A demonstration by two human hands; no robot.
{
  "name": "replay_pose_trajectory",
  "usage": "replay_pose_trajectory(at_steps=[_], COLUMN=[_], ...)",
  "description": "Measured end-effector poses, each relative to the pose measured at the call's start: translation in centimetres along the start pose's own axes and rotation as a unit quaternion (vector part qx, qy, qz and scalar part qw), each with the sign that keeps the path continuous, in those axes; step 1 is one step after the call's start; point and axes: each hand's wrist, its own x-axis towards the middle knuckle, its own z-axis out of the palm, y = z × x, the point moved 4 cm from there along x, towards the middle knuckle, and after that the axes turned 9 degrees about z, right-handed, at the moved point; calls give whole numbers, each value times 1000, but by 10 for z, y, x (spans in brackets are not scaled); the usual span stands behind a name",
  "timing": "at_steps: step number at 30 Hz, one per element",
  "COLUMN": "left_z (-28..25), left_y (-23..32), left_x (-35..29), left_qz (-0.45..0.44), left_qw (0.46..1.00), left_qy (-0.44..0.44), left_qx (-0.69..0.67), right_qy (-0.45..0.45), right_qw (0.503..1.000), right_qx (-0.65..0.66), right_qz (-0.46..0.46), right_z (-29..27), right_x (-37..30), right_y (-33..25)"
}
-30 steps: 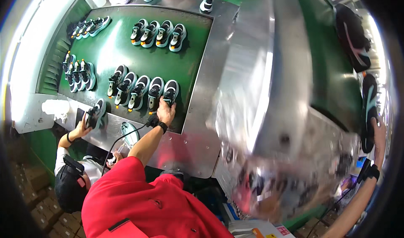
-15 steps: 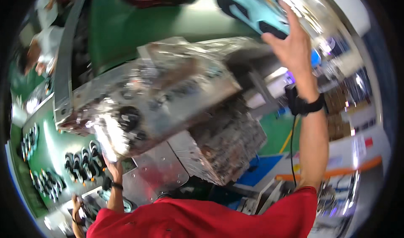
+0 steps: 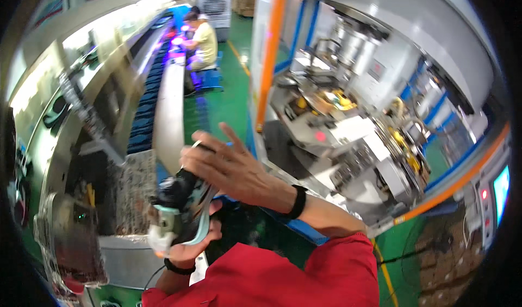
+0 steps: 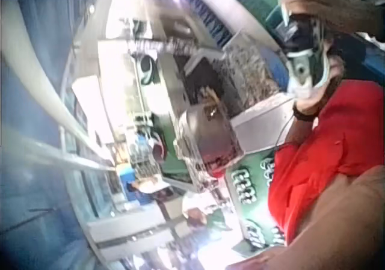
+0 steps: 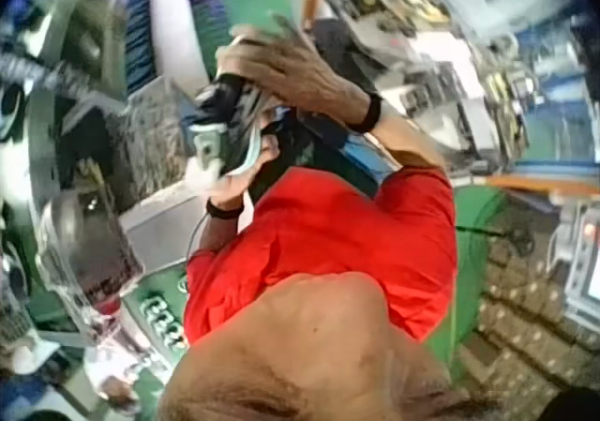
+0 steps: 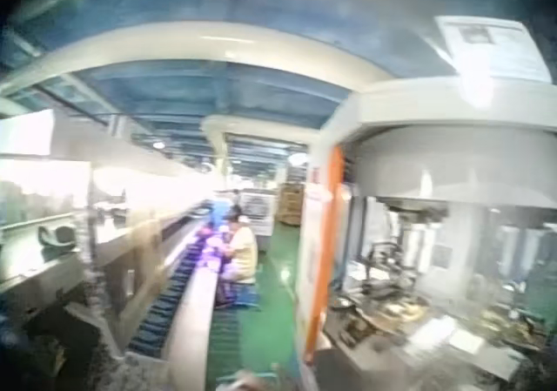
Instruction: Operating industrial machinery to process and assemble athletic shoes in a factory.
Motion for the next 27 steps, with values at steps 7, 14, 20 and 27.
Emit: replay_pose_trajectory(at_steps=[7,14,20,27], left_z=[-83,-144,-242,-353], left_y=[-127,-301,-418,-509], left_x=[88,145,235,380], left_qz=[20,-87,-291,-154], left_qw=[864,653,704,519], left_qy=[46,-124,-100,-105], left_qx=[501,742,640,834], right_qy=[110,437,552,600], right_qw=[692,487,465,433], right_qx=[579,410,237,63], right_qz=[416,636,651,670], right_z=[-66,-100,-170,-218], right_x=[-232,-396,-537,-577], right_y=[73,104,107,75])
